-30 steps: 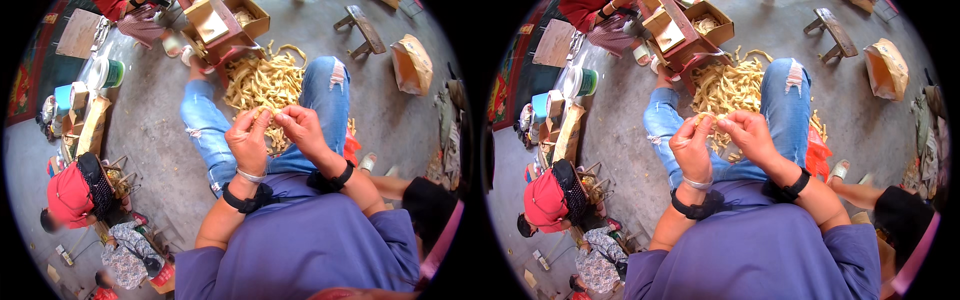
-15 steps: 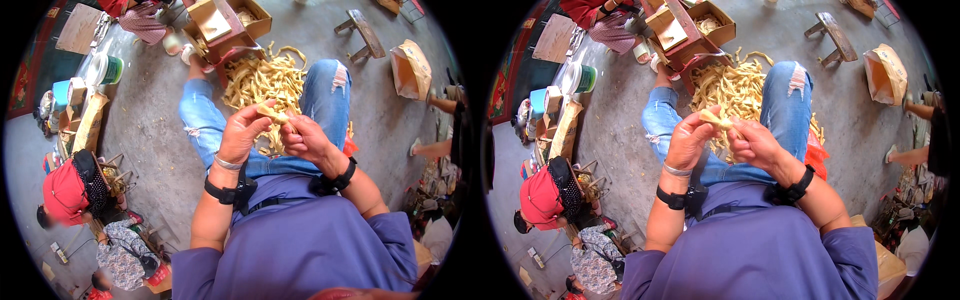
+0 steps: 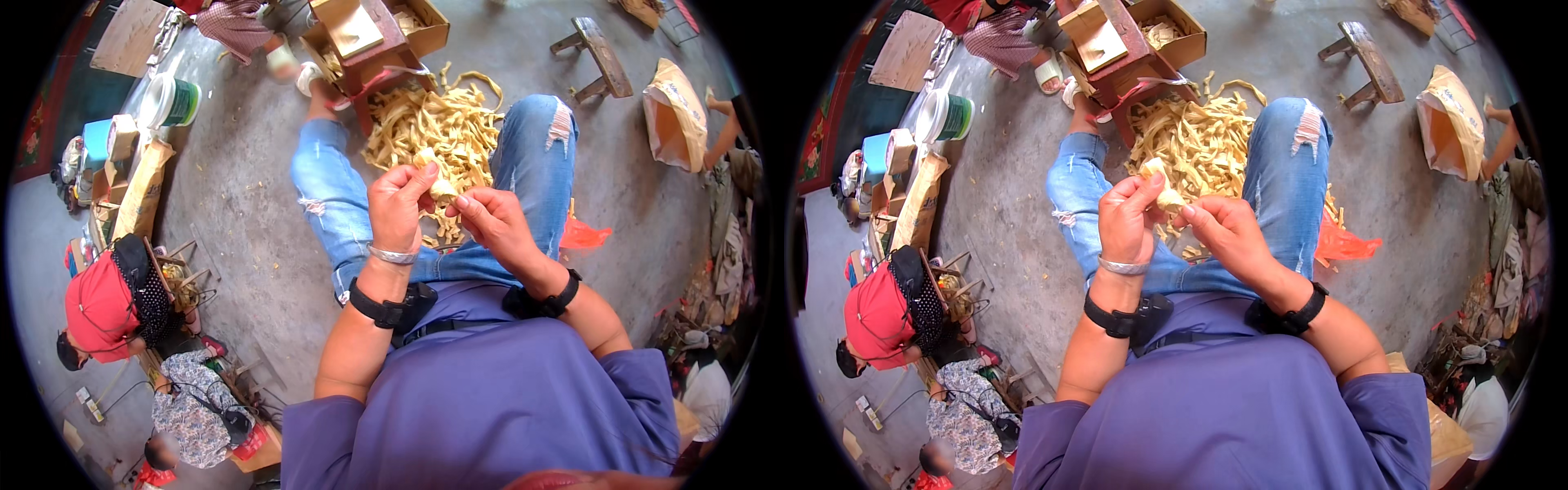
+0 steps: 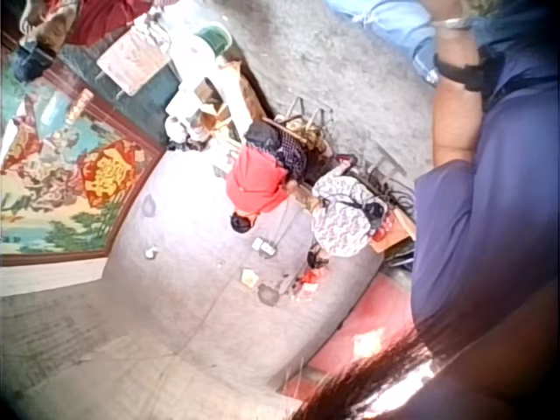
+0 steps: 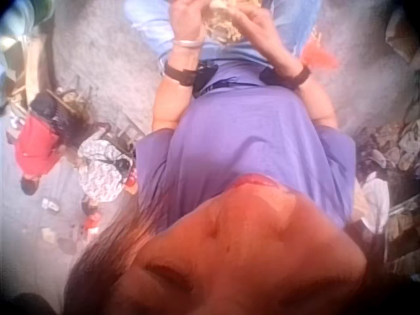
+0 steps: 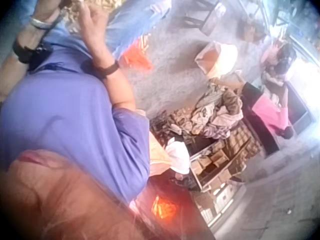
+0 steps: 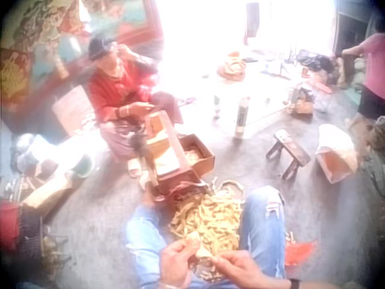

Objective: The person assembles long yellow food strips by hand, rolling and clustering them into small bundles and placing them onto a wooden stand.

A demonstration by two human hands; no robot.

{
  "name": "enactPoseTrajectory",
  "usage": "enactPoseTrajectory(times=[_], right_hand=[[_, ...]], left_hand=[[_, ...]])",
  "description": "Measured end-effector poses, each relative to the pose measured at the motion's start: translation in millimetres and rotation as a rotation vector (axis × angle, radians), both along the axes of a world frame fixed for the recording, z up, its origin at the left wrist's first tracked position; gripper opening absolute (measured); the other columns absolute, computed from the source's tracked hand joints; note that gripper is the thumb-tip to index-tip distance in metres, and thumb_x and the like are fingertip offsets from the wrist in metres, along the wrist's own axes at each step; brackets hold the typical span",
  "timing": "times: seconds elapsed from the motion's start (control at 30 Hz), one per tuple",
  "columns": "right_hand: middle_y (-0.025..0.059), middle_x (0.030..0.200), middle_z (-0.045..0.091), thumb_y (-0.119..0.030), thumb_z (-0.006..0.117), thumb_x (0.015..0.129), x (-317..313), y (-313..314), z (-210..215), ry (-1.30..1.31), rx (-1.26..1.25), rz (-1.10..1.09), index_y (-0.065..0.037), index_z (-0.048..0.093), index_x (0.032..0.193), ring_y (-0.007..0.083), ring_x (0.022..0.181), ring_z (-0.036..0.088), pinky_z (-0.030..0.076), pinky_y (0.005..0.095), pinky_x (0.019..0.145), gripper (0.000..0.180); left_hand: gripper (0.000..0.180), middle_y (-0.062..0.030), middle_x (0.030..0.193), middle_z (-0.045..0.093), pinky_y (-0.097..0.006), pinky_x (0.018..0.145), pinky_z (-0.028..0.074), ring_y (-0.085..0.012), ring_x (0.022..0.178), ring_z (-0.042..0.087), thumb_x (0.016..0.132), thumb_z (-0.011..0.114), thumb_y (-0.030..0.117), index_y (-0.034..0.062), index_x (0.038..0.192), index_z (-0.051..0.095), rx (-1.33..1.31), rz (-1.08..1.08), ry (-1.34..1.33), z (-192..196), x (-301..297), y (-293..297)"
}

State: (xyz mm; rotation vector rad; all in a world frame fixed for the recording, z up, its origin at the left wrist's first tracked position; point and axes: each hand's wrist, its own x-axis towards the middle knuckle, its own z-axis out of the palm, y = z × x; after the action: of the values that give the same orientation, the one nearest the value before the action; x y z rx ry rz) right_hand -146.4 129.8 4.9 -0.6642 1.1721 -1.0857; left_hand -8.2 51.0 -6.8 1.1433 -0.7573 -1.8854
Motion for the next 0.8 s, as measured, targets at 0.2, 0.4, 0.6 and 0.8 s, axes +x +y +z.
enactPoseTrajectory(times=[0.2, 0.4, 0.6, 0.8], right_hand=[[-0.0024, 0.059, 0.052, -0.021, 0.053, 0.095, 12.1, -7.2, 2.8, -0.059, 0.037, -0.187, -0.002, 0.064, 0.084, 0.0040, 0.047, 0.044, 0.034, 0.0181, 0.042, 0.025], [-0.0008, 0.054, 0.052, -0.019, 0.053, 0.094, 11.0, -0.9, 0.5, 0.297, -0.064, 0.015, -0.002, 0.065, 0.084, 0.0053, 0.047, 0.046, 0.036, 0.0228, 0.042, 0.023], [-0.0038, 0.053, 0.046, -0.016, 0.051, 0.094, 10.5, -0.6, -5.3, 0.225, -0.078, 0.022, -0.002, 0.065, 0.082, 0.0035, 0.049, 0.040, 0.035, 0.0231, 0.044, 0.023], [-0.0081, 0.056, 0.042, -0.017, 0.051, 0.094, 5.4, -4.2, -10.7, 0.031, -0.037, 0.029, -0.003, 0.063, 0.077, 0.0019, 0.052, 0.035, 0.029, 0.0208, 0.046, 0.025]], left_hand=[[0.013, -0.0014, 0.077, 0.063, -0.020, 0.061, 0.043, -0.0066, 0.068, 0.055, 0.086, 0.067, 0.013, 0.0005, 0.089, 0.066, 0.030, -0.146, 0.081, 7.0, -1.4, 21.1], [0.017, -0.0047, 0.082, 0.064, -0.021, 0.064, 0.044, -0.0086, 0.069, 0.056, 0.087, 0.065, 0.011, -0.0032, 0.095, 0.065, -0.040, -0.078, 0.039, 1.0, -1.9, 21.1], [0.020, -0.0035, 0.076, 0.061, -0.020, 0.058, 0.043, -0.0083, 0.062, 0.052, 0.088, 0.064, 0.016, -0.0031, 0.093, 0.064, 0.022, -0.168, 0.061, -4.2, 1.4, 16.8], [0.021, -0.0032, 0.070, 0.059, -0.022, 0.051, 0.042, -0.0096, 0.056, 0.050, 0.091, 0.059, 0.018, -0.0020, 0.091, 0.065, 0.308, -0.394, 0.162, 14.7, 25.5, -19.5]])
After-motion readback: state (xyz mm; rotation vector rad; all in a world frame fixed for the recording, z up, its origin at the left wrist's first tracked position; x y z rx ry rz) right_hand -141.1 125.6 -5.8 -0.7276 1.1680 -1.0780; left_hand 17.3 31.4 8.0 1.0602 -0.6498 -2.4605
